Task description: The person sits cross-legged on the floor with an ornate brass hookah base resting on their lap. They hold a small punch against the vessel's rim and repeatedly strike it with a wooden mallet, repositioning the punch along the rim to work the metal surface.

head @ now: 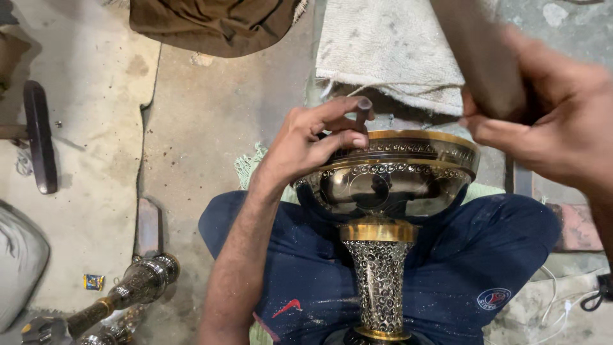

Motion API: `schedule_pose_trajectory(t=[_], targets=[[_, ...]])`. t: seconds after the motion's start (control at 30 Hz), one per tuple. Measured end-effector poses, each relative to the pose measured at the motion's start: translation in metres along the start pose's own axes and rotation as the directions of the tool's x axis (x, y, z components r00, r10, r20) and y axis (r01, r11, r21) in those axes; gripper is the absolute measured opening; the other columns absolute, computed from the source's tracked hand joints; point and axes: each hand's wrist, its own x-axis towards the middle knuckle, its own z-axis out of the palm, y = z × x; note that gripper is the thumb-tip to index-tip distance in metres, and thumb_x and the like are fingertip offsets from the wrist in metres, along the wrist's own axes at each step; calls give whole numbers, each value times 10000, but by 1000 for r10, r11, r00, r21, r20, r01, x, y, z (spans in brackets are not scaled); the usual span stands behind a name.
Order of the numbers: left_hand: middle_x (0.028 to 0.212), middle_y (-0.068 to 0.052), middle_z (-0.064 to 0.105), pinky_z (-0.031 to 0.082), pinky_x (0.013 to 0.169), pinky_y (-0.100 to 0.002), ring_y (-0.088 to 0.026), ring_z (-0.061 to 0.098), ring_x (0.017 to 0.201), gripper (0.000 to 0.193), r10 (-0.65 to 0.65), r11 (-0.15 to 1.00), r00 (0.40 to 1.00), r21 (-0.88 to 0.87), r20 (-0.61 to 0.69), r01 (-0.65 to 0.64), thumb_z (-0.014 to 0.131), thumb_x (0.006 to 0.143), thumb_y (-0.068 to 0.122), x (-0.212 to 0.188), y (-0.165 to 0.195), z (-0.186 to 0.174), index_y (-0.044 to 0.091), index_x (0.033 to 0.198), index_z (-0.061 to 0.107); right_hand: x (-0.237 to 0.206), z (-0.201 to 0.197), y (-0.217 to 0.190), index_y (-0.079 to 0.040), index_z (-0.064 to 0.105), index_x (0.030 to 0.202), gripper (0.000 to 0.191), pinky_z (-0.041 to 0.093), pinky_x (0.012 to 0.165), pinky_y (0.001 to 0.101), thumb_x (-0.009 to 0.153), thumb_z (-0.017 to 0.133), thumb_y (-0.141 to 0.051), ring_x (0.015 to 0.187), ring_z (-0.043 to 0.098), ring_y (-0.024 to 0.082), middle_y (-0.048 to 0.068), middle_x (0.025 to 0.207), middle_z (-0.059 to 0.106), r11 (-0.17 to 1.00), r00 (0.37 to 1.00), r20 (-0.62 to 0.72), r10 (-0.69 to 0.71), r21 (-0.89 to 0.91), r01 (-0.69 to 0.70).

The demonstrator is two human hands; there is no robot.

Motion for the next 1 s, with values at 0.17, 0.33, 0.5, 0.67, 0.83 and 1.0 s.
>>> schedule_pose_trajectory(t=[0.17,0.33,0.5,0.67,0.83,1.0], targets=[[1095,-102,798,699,860,-358,-203,822,948,418,59,996,998,67,38,-61,779,953,220,4,0,-1,58,1320,662,1,7,-3,-152,593,1444,735,626,824,368,763,737,84,922,736,255,156,1199,727,961,998,20,63,-270,-55],[1060,-89,808,707,818,-357,-189,825,914,386,43,994,997,100,59,-49,780,936,228,7,-5,-2,62,1272,690,-2,10,-7,-128,637,1428,701,616,852,387,776,727,116,966,756,290,183,1253,718,958,1000,-3,29,-285,-29],[1101,-86,803,704,866,-363,-195,816,965,394,56,997,997,57,61,-60,755,946,257,5,-11,-3,66,1282,680,-6,13,-12,-114,586,1409,715,570,894,361,733,683,97,1066,720,264,172,1299,670,996,992,-87,-87,-36,84],[1130,-92,793,707,877,-379,-202,813,995,362,69,997,991,33,116,-74,754,970,260,7,-21,-4,86,1278,676,-6,14,-15,-106,597,1413,615,620,730,310,824,689,44,813,720,170,145,1086,728,974,996,-58,-60,-224,45],[1146,-97,796,717,891,-376,-203,821,994,301,140,988,979,44,147,-147,754,1001,247,8,-27,-6,97,1256,695,-9,16,-8,-123,641,1427,581,522,491,275,881,686,69,580,632,145,126,948,770,952,998,-33,53,-301,-61],[1174,-124,780,725,881,-380,-218,825,1003,332,111,994,981,-12,158,-111,775,1001,216,9,-29,-6,74,1286,680,-11,20,-6,-135,703,1372,464,499,459,306,935,759,11,581,651,145,122,931,781,807,991,-38,-129,-585,83]])
